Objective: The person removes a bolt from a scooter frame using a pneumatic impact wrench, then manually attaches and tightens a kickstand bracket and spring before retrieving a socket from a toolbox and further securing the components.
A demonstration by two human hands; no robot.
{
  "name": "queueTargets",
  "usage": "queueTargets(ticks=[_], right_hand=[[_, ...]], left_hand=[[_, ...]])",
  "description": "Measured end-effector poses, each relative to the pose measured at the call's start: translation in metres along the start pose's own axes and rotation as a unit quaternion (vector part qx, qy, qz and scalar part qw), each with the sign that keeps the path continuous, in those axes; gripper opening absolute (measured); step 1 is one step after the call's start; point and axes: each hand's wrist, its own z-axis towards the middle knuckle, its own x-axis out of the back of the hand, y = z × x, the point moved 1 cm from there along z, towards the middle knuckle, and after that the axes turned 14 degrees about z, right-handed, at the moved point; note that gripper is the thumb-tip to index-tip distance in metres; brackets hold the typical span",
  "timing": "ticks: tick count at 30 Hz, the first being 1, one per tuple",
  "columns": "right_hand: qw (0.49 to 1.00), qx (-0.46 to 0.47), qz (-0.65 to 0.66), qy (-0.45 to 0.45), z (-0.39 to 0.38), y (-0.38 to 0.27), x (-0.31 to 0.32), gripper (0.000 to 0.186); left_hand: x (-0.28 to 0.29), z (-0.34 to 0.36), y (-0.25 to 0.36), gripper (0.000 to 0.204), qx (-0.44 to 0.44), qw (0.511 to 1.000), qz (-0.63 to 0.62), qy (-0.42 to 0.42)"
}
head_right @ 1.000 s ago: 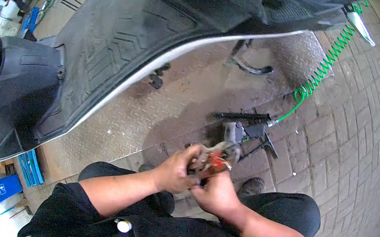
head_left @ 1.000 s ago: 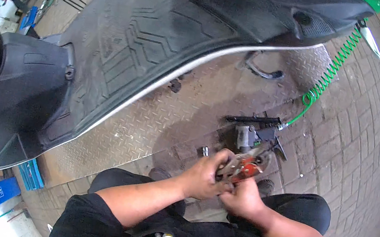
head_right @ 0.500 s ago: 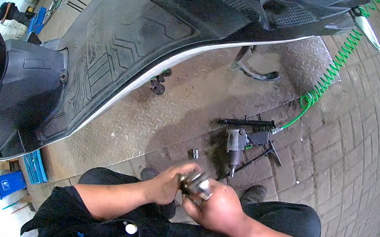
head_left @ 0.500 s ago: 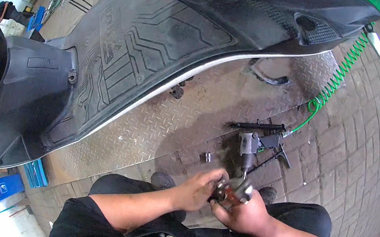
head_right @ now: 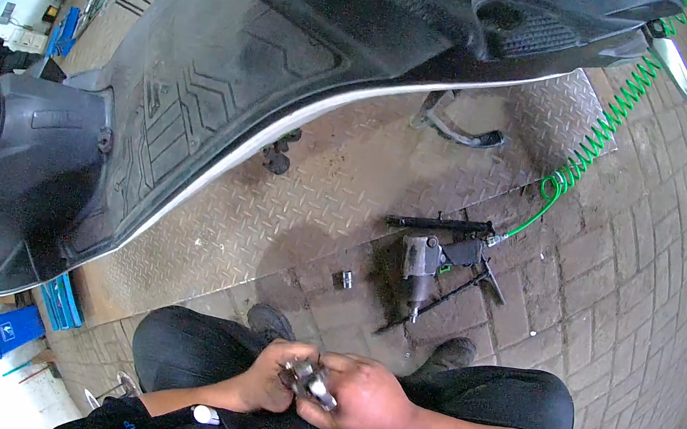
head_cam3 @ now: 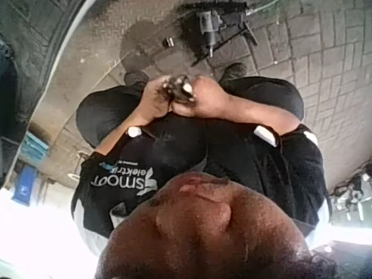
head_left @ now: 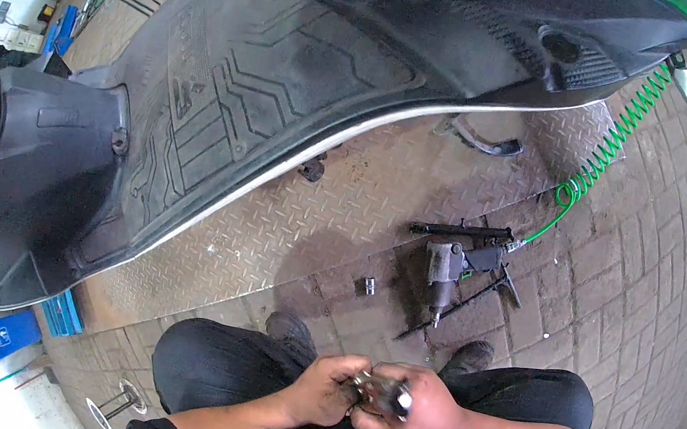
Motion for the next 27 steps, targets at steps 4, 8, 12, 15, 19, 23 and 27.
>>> queueTargets(ticks=[4,8,12,15,19,23,27], right_hand=[[0.993,0.075,-0.089,-0.037,0.000,0.009,0.005,0.026],[0.983,0.145,-0.113,0.003,0.002,0.016,-0.005,0.030],[0.978,0.161,-0.130,-0.010,0.004,0.016,-0.005,0.034],[0.992,0.119,-0.049,0.008,0.004,0.022,-0.008,0.029],[0.990,0.111,0.046,0.069,0.012,0.022,-0.003,0.027],[0.996,-0.034,0.042,0.065,0.003,0.008,-0.004,0.029],[0.996,-0.054,-0.016,0.064,-0.002,0.024,0.001,0.029]], left_hand=[[0.015,0.013,0.006,0.041,-0.135,0.978,0.157,0.010],[0.024,0.014,0.004,0.040,-0.193,0.960,0.203,0.020],[0.025,0.010,0.002,0.040,-0.203,0.951,0.227,0.043],[0.021,0.009,-0.004,0.034,-0.229,0.933,0.240,0.140],[0.012,0.013,0.007,0.034,-0.141,0.957,0.180,0.176],[-0.003,0.008,0.002,0.037,-0.171,0.962,0.117,0.180],[-0.010,0.019,-0.007,0.034,-0.170,0.961,0.122,0.181]])
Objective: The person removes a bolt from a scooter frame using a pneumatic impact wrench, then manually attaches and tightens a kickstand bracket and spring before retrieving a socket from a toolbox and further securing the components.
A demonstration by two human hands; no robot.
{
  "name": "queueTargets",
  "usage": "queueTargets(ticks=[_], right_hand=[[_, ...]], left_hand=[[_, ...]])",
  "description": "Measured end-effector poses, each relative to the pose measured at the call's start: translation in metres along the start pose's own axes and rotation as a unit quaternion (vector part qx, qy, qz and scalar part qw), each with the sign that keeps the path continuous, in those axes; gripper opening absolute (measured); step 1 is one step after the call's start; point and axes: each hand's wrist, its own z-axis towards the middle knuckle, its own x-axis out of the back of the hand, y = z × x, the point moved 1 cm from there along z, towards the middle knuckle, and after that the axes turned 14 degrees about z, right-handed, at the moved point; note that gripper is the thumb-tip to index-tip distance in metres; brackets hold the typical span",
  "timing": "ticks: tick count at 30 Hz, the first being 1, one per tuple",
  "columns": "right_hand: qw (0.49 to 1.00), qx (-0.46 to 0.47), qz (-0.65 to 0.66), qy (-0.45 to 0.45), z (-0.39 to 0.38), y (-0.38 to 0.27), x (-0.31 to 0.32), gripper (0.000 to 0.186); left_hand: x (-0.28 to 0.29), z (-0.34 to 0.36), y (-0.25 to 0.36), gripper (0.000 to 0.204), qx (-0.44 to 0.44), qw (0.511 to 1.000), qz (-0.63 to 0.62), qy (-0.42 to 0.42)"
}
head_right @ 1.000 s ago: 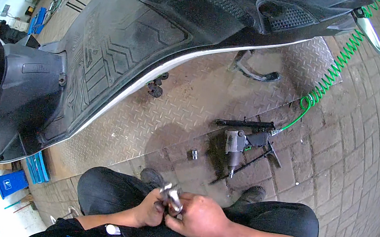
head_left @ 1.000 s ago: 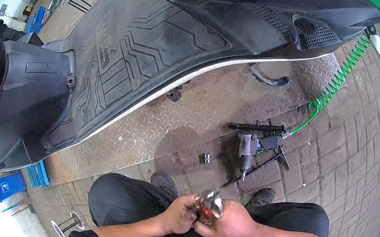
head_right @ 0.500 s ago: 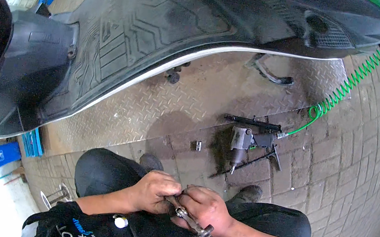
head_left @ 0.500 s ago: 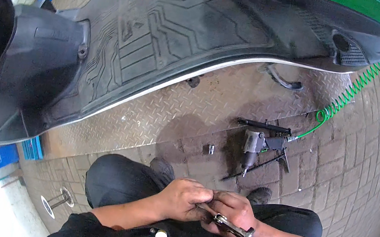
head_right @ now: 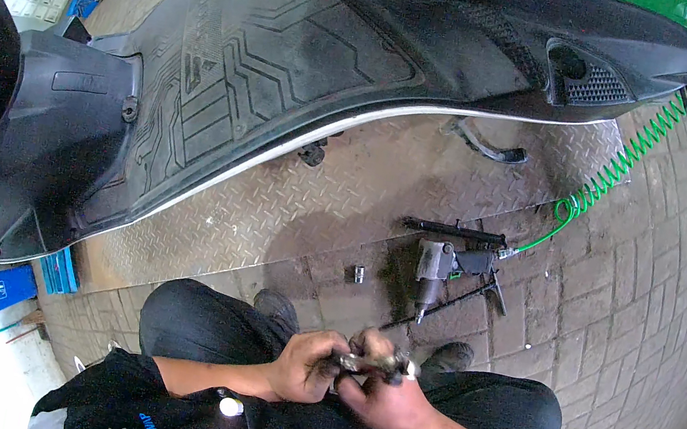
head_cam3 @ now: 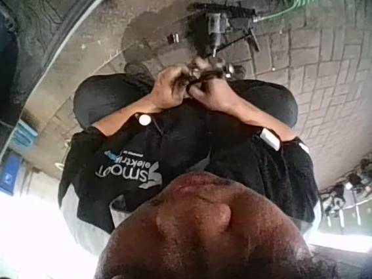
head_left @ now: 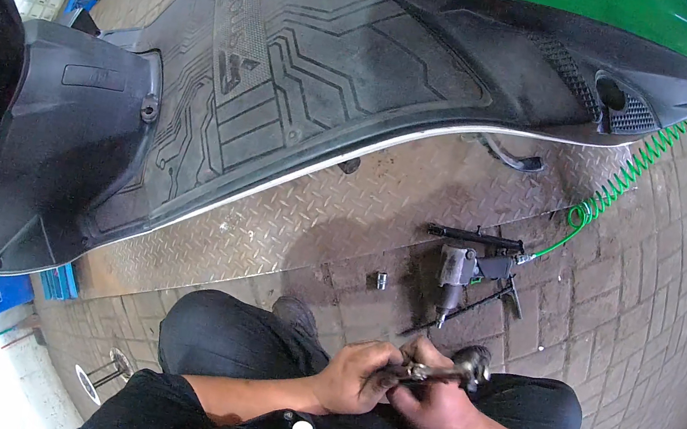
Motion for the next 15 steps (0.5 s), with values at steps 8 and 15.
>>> queueTargets(ticks=[8,15], right_hand=[[1.000,0.013,-0.012,-0.022,0.003,0.010,-0.006,0.032],[0.998,-0.013,0.009,-0.057,0.010,0.005,0.009,0.031]], left_hand=[[-0.001,-0.004,-0.010,0.035,0.024,0.999,0.010,-0.030],[-0.001,0.005,-0.008,0.032,0.075,0.994,-0.020,-0.082]])
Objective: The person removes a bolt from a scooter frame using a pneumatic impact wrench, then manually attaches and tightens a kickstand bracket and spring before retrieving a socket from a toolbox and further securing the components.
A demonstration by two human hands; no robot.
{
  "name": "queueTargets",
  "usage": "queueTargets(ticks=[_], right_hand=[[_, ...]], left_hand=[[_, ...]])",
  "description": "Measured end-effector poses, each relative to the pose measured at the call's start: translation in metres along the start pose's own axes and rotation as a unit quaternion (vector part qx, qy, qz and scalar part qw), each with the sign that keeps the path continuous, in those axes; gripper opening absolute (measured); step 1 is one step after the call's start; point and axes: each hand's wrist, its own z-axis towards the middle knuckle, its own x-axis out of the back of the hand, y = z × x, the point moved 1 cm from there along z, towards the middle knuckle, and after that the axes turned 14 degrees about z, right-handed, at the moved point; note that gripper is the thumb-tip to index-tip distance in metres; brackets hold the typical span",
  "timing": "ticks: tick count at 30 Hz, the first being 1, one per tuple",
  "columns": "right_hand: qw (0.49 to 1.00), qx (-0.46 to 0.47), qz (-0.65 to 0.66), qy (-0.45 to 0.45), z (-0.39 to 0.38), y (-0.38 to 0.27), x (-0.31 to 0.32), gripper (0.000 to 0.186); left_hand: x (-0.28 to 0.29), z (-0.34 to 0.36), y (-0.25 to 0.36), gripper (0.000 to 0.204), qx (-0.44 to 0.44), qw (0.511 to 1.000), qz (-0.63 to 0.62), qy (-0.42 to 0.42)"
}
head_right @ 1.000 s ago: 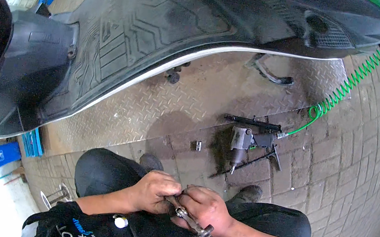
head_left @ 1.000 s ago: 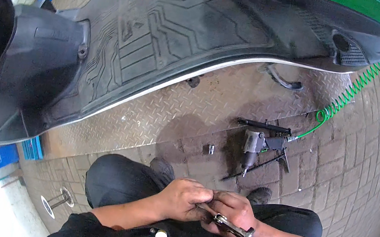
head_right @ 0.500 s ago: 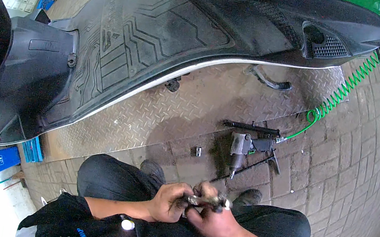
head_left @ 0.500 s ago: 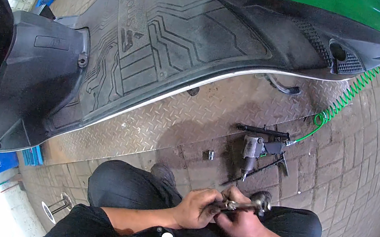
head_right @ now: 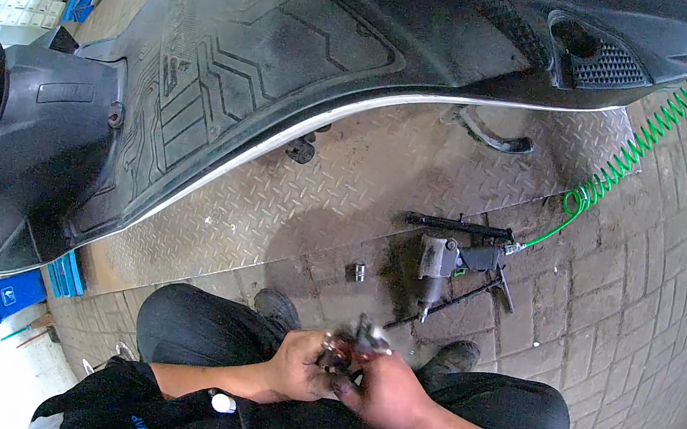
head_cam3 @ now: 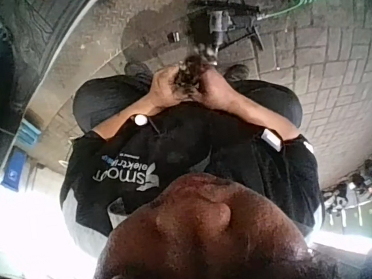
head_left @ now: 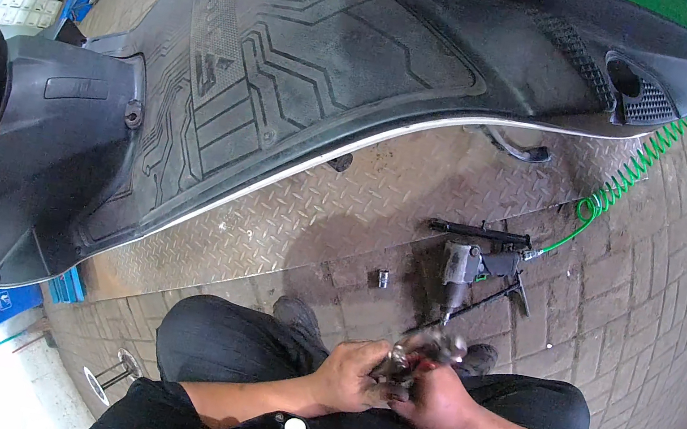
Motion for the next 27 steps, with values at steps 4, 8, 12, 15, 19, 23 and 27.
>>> queueTargets(ticks=[4,8,12,15,19,23,27], right_hand=[[0.998,-0.041,-0.028,-0.030,-0.003,0.012,0.002,0.032],[0.998,0.038,-0.048,-0.021,-0.005,-0.007,0.005,0.034],[0.999,0.012,-0.014,-0.030,-0.004,-0.016,0.001,0.039],[0.997,0.065,-0.033,0.029,-0.011,-0.019,0.013,0.037],[0.999,0.002,-0.027,0.037,-0.013,-0.026,0.022,0.032],[0.999,-0.046,0.025,0.003,-0.005,-0.010,0.018,0.026],[0.990,-0.109,0.078,0.034,-0.013,0.006,0.029,0.026]], left_hand=[[0.001,0.004,0.002,0.037,0.049,0.999,-0.017,-0.019],[0.014,0.012,0.002,0.032,-0.092,0.992,0.072,-0.039],[0.023,0.013,0.010,0.029,-0.135,0.987,0.086,-0.031],[0.045,0.007,0.008,0.035,-0.123,0.969,0.201,-0.068],[0.040,0.000,-0.010,0.036,-0.076,0.981,0.172,-0.049],[0.036,-0.006,-0.018,0.033,-0.057,0.968,0.241,-0.041],[0.021,0.006,-0.021,0.033,-0.023,0.960,0.263,-0.098]])
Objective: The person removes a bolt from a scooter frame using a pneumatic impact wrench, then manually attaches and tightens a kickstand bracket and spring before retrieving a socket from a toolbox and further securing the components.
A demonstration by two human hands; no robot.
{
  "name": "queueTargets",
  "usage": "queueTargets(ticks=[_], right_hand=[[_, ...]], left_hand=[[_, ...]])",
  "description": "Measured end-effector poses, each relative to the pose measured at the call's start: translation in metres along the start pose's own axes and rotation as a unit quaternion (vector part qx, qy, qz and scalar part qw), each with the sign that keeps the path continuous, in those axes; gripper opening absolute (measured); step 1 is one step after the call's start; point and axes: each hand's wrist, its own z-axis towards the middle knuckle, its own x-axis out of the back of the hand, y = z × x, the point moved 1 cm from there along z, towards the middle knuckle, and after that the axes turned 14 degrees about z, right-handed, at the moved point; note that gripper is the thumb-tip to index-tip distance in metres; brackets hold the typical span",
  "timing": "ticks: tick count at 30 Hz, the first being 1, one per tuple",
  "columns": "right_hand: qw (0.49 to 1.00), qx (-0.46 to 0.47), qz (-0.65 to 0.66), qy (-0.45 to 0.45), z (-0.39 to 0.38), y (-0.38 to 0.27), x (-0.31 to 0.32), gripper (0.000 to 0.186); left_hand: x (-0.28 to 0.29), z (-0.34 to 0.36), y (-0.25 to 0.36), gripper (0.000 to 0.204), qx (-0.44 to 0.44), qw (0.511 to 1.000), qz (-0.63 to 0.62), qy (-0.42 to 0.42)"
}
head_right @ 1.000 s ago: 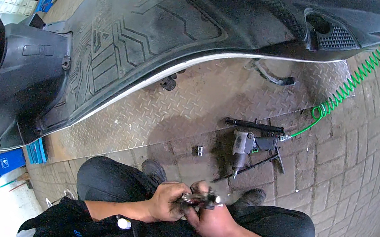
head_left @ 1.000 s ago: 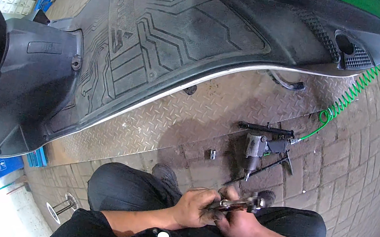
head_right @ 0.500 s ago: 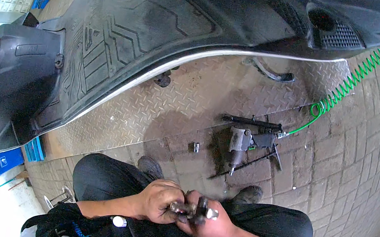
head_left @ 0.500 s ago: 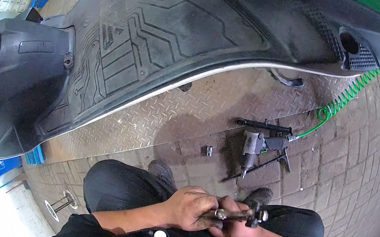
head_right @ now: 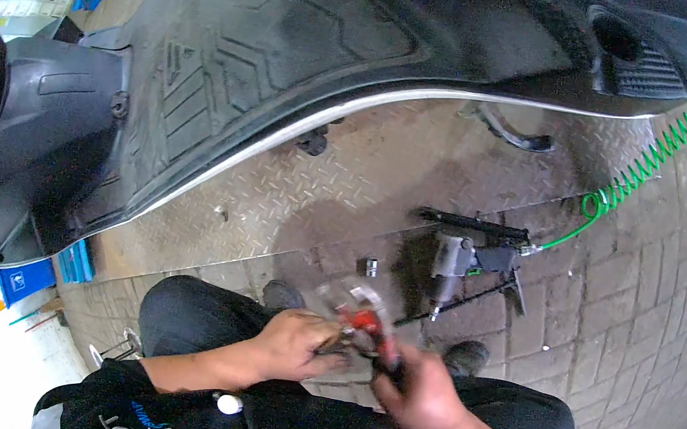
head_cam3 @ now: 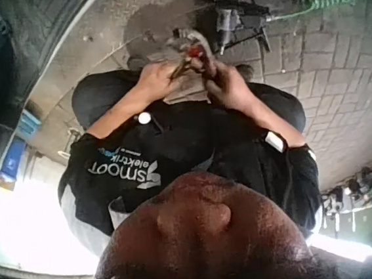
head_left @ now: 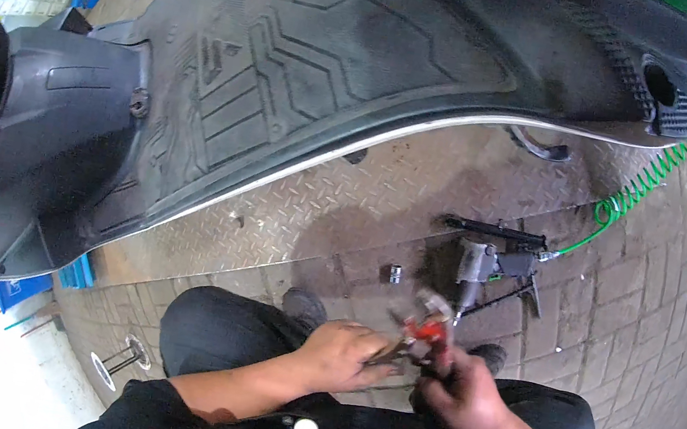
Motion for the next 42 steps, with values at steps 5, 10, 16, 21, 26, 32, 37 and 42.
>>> queueTargets(ticks=[5,10,16,21,26,32,37,42], right_hand=[[0.975,-0.065,0.206,0.057,0.008,-0.014,-0.006,0.030],[0.985,-0.102,0.060,0.125,0.010,-0.027,0.001,0.023],[0.960,-0.087,-0.239,0.118,0.028,-0.035,-0.005,0.023],[0.907,-0.132,-0.400,0.019,0.045,0.005,0.001,0.029],[0.878,-0.236,-0.407,-0.088,0.062,0.075,0.001,0.051],[0.855,-0.317,-0.379,-0.159,0.070,0.112,-0.028,0.041],[0.847,-0.286,-0.413,-0.174,0.088,0.147,-0.057,0.039],[0.832,-0.276,-0.455,-0.158,0.118,0.157,-0.068,0.034]], left_hand=[[-0.003,0.005,0.013,0.028,0.102,0.992,-0.038,-0.063],[0.009,0.004,0.021,0.049,0.108,0.988,-0.064,-0.094],[0.071,-0.042,-0.012,0.060,0.116,0.990,0.035,-0.078],[0.150,-0.147,-0.179,0.029,0.370,0.926,-0.055,-0.038],[0.056,-0.286,-0.387,0.050,0.505,0.747,0.269,-0.339],[-0.023,-0.256,-0.419,0.049,0.573,0.772,0.182,-0.205],[-0.036,-0.239,-0.440,0.047,0.550,0.782,0.234,-0.174],[-0.041,-0.254,-0.445,0.053,0.544,0.801,0.229,-0.098]])
